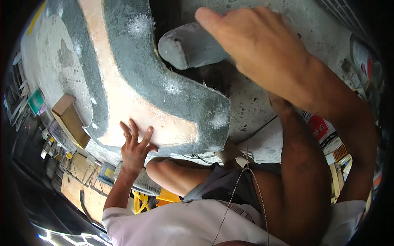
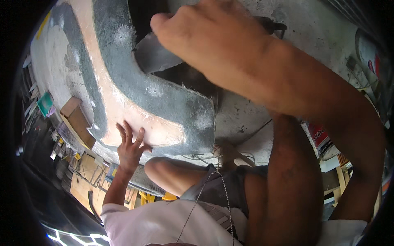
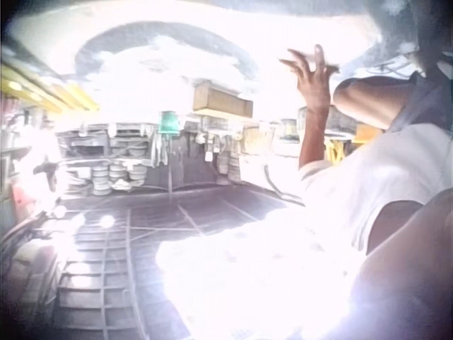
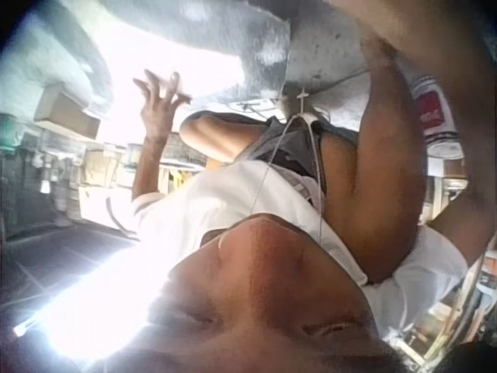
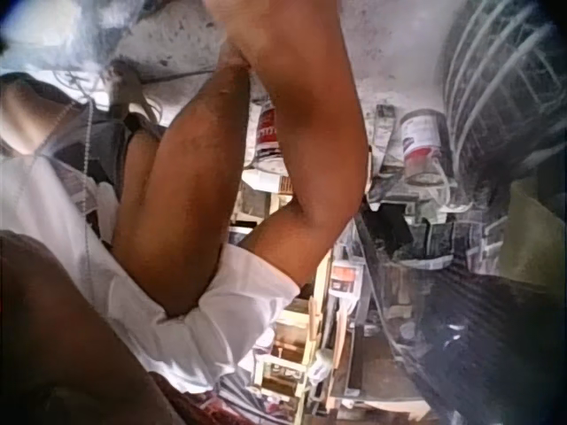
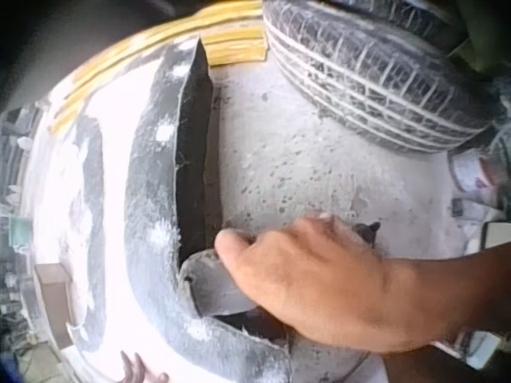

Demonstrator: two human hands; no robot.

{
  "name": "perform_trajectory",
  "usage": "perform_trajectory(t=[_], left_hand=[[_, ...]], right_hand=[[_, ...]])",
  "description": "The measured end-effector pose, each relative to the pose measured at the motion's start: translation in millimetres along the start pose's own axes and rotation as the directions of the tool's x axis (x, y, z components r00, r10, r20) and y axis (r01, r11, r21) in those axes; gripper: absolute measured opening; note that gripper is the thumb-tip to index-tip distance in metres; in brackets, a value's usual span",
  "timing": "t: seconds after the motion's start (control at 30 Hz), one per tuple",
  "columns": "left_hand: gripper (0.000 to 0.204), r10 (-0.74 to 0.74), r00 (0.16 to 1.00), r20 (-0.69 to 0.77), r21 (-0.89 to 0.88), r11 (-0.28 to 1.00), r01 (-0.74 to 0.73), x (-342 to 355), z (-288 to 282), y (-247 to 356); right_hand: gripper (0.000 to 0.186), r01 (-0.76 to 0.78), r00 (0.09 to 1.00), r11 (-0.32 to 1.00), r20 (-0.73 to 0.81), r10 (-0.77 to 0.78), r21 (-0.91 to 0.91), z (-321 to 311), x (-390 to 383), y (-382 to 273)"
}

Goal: Drilling holes into a fiberglass car body part using a power drill.

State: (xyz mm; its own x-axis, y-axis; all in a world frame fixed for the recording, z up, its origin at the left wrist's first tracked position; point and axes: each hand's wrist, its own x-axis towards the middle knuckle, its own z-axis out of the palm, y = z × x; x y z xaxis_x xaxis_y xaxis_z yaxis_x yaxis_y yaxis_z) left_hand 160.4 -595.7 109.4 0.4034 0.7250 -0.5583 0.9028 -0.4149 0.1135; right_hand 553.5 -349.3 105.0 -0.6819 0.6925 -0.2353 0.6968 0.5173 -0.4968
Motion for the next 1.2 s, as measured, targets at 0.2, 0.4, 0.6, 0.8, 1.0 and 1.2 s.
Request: perform_trajectory(t=[0.2,0.4,0.6,0.8,1.0,1.2], left_hand=[[0.108,-0.064,0.998,-0.005,-0.086,0.994,0.063,-6.9,6.0,3.1],[0.096,-0.196,0.978,0.073,-0.165,0.965,0.206,-1.6,-10.4,15.5],[0.076,-0.059,0.998,-0.037,-0.616,0.787,0.024,49.4,-85.1,144.9],[0.044,0.071,0.953,-0.294,-0.140,0.983,-0.117,163.2,-53.3,198.1],[0.021,0.120,0.949,-0.291,-0.056,0.988,-0.142,158.3,-48.0,191.9],[0.010,0.067,0.945,-0.321,-0.137,0.984,-0.117,122.1,-67.6,179.8]], right_hand=[[0.049,0.114,0.971,0.991,-0.219,-0.097,0.066,17.7,-2.8,10.2],[0.055,-0.072,0.988,0.958,-0.110,0.106,0.278,-25.9,-38.8,12.2],[0.059,-0.204,0.898,0.860,-0.260,0.355,0.467,-46.5,-87.1,34.6],[0.037,-0.135,0.850,0.739,-0.305,0.428,0.660,-17.6,-91.2,49.8],[0.029,-0.106,0.855,0.613,-0.242,0.458,0.783,-1.1,-75.5,38.1],[0.035,-0.133,0.885,0.728,-0.249,0.392,0.673,8.6,-75.1,34.7]])
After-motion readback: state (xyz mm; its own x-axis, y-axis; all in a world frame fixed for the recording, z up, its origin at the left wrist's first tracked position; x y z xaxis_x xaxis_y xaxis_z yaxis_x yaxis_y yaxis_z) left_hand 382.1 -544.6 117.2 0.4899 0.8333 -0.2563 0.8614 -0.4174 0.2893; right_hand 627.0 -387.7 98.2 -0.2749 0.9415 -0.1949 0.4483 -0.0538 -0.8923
